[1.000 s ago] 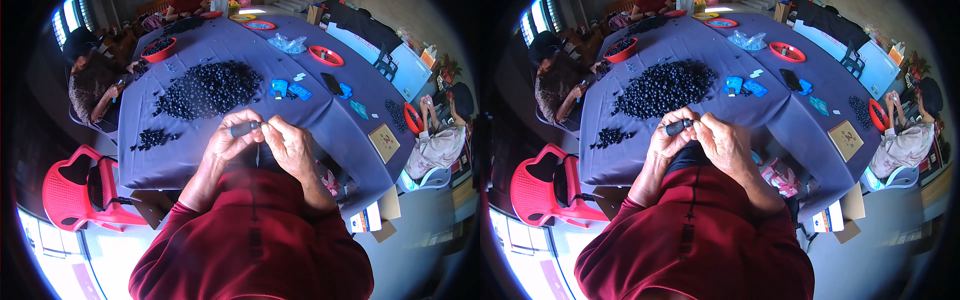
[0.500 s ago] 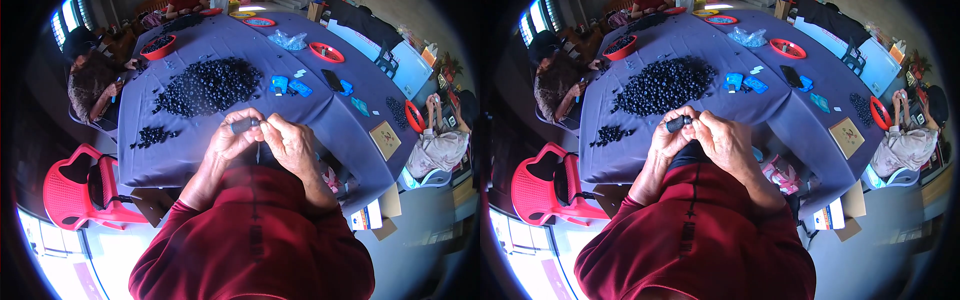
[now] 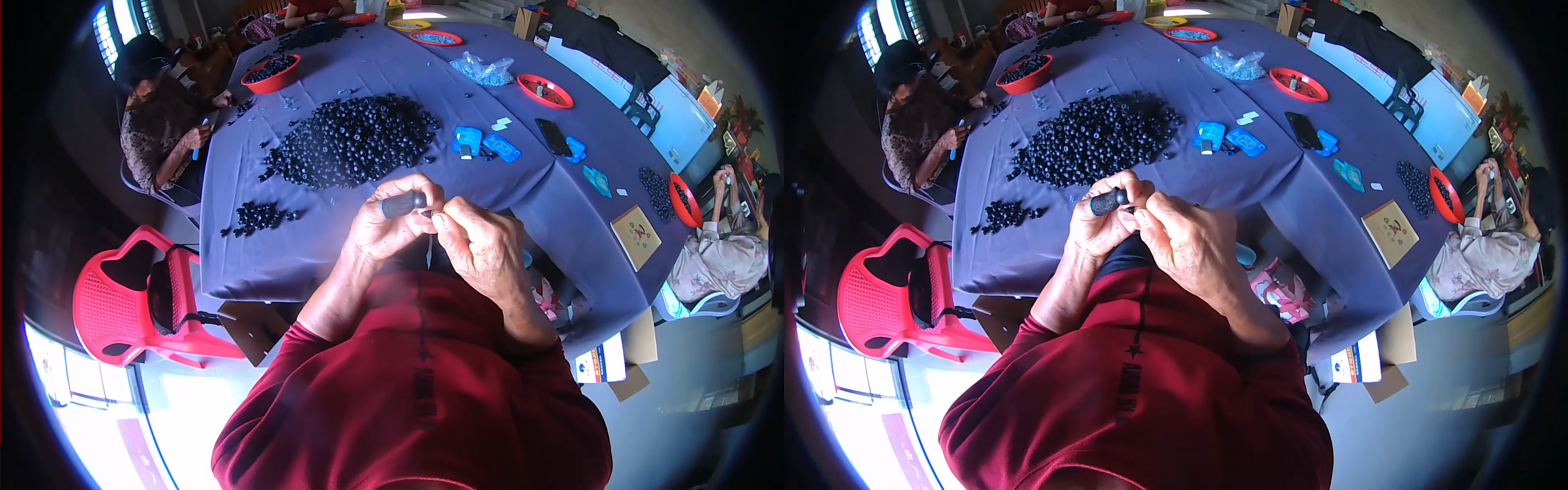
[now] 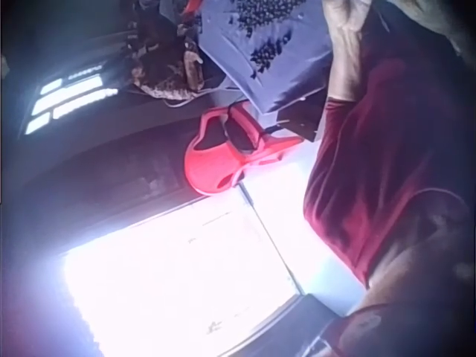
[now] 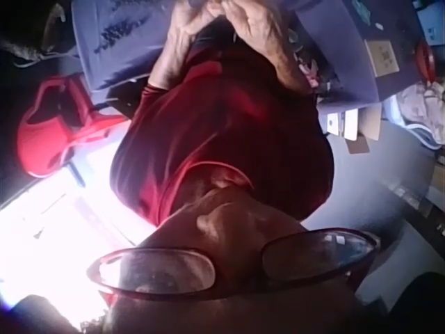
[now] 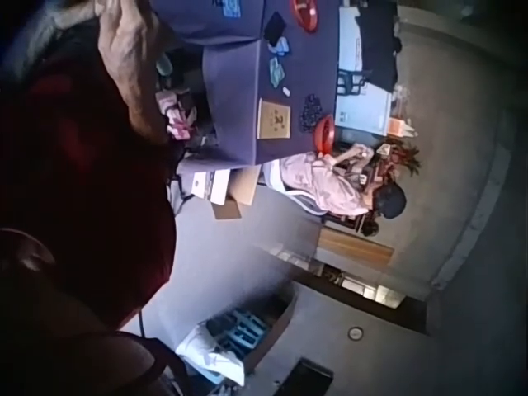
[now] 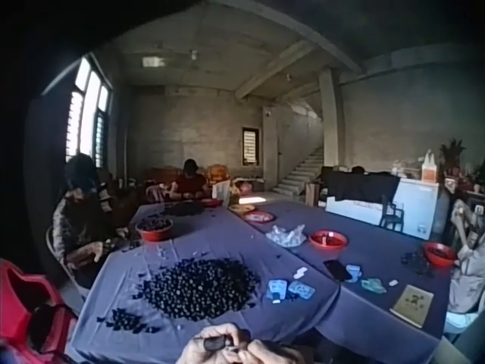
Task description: The person assembles small black plastic components by hand at a table.
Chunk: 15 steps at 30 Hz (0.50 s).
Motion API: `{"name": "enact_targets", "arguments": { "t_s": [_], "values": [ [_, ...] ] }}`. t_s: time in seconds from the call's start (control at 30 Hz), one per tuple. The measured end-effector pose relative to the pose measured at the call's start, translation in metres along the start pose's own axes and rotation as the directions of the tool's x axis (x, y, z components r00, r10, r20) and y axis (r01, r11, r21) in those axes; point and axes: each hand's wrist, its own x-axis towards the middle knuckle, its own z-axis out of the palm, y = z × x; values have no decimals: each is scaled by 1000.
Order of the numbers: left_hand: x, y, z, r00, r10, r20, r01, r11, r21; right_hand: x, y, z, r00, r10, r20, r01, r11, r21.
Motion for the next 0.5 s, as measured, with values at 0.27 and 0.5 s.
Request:
{"name": "enact_targets", "arguments": {
  "t_s": [0.27, 0.5],
  "values": [
    [-2, 3, 7, 999, 21, 31, -22, 999, 26, -7, 11, 7, 998, 59, -7, -58, 994, 89],
    [-2, 1, 5, 998, 11, -66, 4, 976, 218, -3, 5, 1, 982, 189, -1, -185, 961, 205]
  ]
}}
